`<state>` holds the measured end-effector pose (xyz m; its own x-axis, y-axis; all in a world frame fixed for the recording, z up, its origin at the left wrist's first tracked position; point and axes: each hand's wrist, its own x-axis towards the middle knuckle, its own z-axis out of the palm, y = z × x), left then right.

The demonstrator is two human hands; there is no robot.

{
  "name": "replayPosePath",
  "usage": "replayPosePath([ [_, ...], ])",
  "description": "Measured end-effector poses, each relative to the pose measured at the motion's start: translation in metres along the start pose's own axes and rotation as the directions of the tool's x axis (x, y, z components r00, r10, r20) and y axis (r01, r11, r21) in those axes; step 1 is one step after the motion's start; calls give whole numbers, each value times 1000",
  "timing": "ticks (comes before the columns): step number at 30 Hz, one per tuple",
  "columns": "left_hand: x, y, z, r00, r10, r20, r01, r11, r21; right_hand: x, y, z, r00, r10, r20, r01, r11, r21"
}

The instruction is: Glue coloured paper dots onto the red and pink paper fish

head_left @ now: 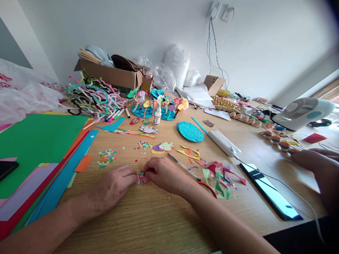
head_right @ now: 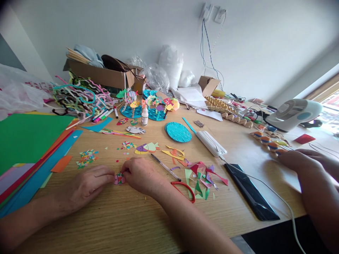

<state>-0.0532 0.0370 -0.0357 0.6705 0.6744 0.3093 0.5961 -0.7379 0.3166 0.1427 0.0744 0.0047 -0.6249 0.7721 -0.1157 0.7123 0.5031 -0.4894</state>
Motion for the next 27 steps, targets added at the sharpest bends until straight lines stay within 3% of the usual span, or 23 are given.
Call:
replayPosePath([
  [9,1,0,0,999,32,17,-33,999,18,-5,1,-2,997,20,-78,-17,999,34],
  [14,3,1,-1,999,52,-3,-52,998,33,-10,-2,2,999,1,-35,1,998,64],
  [27,2,1,2,999,50,3,-50,997,52,-6,2,13,997,-33,-72,37,998,48],
])
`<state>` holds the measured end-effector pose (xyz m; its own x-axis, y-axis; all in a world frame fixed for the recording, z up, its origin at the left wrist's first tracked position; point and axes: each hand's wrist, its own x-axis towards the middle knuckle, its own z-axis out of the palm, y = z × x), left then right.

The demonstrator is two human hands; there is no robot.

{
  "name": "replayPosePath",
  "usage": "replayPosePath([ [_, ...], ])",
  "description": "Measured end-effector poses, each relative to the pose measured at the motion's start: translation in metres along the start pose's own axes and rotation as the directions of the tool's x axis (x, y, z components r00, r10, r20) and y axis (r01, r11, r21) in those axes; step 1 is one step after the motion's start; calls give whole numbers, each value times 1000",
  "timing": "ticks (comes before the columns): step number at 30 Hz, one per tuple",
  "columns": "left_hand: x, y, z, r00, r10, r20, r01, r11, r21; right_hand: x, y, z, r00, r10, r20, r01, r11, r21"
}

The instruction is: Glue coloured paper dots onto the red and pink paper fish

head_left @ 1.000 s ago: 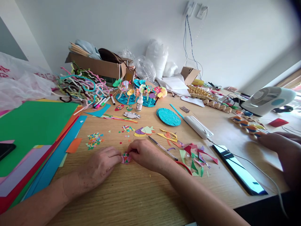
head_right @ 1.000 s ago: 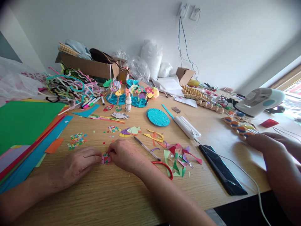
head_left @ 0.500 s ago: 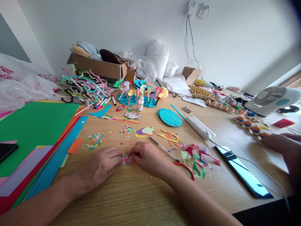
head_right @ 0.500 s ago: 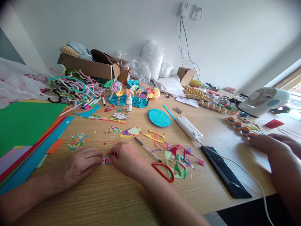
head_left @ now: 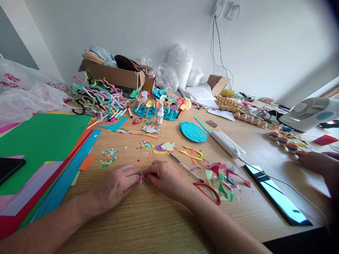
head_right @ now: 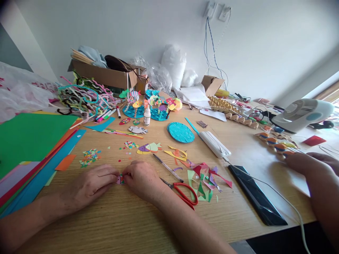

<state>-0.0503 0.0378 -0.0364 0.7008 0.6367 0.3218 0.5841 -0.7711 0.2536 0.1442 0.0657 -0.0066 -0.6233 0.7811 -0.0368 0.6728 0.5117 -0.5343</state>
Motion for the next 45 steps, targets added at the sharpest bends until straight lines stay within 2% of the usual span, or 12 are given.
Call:
replayPosePath([
  [11,0,0,-1,999,-22,41,23,1000,-14,-1,-3,-5,1000,5,31,-5,1000,10],
  [30,-2,-1,1,999,-26,41,27,999,-16,-2,-3,-7,999,-3,37,2,1000,25],
  [45,2,2,-3,1000,2,-6,-2,1000,-3,-3,-1,-7,1000,-18,23,18,1000,9],
])
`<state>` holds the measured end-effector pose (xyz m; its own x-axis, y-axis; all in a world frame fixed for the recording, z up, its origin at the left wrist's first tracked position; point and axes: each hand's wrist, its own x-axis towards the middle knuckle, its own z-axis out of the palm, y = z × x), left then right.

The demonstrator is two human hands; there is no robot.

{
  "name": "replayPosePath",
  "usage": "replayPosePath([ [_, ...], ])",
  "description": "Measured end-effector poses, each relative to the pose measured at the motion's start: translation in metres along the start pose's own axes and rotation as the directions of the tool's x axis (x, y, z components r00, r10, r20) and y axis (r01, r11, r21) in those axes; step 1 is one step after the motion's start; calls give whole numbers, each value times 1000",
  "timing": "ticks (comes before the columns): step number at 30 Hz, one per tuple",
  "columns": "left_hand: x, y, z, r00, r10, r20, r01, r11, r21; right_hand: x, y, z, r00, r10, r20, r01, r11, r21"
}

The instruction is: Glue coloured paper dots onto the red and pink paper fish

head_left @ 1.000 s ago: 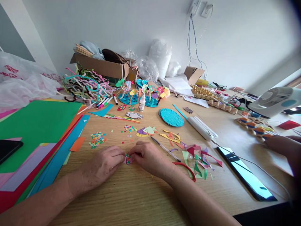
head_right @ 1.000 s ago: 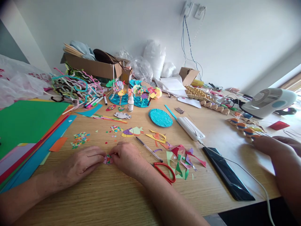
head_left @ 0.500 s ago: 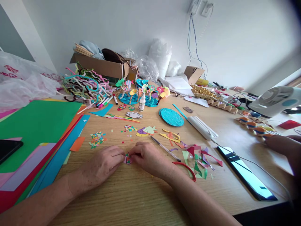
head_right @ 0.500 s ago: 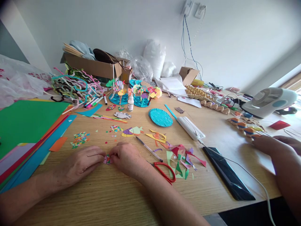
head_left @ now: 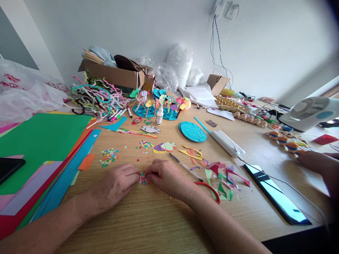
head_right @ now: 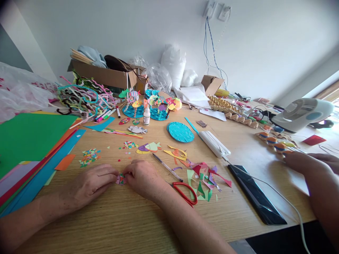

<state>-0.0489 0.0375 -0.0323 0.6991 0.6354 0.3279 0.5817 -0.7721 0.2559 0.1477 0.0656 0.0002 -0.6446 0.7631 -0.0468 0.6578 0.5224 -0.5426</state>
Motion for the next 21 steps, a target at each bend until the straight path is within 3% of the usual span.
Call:
replayPosePath([
  [21,1,-1,0,1000,11,-11,-11,1000,11,1,0,1,1000,26,1,-26,1000,-9],
])
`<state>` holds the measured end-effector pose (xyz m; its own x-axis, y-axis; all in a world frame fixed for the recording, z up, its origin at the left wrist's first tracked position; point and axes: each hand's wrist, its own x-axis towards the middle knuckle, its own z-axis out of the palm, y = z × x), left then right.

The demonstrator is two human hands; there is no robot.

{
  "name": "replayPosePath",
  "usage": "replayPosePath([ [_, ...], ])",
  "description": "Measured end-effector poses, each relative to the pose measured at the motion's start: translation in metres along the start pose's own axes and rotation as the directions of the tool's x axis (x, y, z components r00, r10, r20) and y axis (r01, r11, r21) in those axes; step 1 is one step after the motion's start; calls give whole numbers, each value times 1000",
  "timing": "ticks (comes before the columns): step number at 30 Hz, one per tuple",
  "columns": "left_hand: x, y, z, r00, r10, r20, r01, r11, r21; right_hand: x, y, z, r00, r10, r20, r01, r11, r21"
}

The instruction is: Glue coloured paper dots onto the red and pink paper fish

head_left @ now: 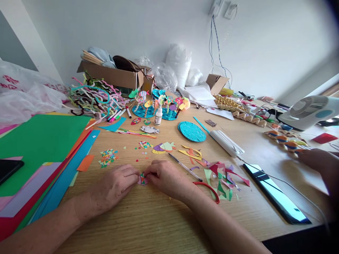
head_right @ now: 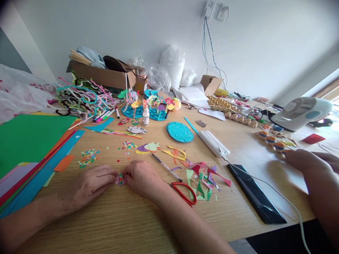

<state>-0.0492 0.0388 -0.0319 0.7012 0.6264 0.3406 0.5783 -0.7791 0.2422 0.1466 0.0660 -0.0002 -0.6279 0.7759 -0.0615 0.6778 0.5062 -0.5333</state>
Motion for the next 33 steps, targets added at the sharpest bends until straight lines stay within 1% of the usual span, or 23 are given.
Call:
replayPosePath([
  [2,-1,0,0,1000,-4,9,4,1000,0,0,2,0,999,-3,-35,4,1000,15],
  [5,-1,0,-1,999,-31,37,31,999,-11,0,5,-1,987,-38,-158,45,998,40],
  [9,-1,3,-4,995,-81,60,85,994,-64,0,10,-1,949,-49,-311,73,995,68],
  [11,-1,4,-9,994,-102,37,105,992,-68,0,12,0,925,-53,-376,87,993,75],
  [14,-1,-2,-27,991,-121,-51,120,992,-22,0,14,-1,885,-80,-459,128,989,73],
  [16,-2,-12,-46,981,-174,-81,176,984,11,-1,14,-2,864,-91,-495,141,988,65],
  [18,-5,-27,-65,966,-252,-59,254,967,29,-2,13,-3,849,-97,-519,147,988,55],
  [20,-8,-43,-79,941,-337,20,335,939,75,-3,12,-3,842,-107,-529,155,987,47],
  [21,-10,-50,-83,929,-363,67,355,929,109,-4,11,-3,843,-112,-527,159,986,44],
  [23,-13,-63,-83,898,-408,163,375,906,198,-5,10,-2,849,-126,-513,169,985,39],
  [25,-14,-70,-77,882,-418,217,375,902,216,-6,10,-1,855,-137,-501,179,983,37],
  [29,-12,-77,-65,860,-440,259,383,891,243,-6,11,0,847,-161,-506,199,980,22],
  [33,-11,-80,-63,843,-456,286,385,882,270,-6,11,-2,847,-174,-502,209,978,13],
])
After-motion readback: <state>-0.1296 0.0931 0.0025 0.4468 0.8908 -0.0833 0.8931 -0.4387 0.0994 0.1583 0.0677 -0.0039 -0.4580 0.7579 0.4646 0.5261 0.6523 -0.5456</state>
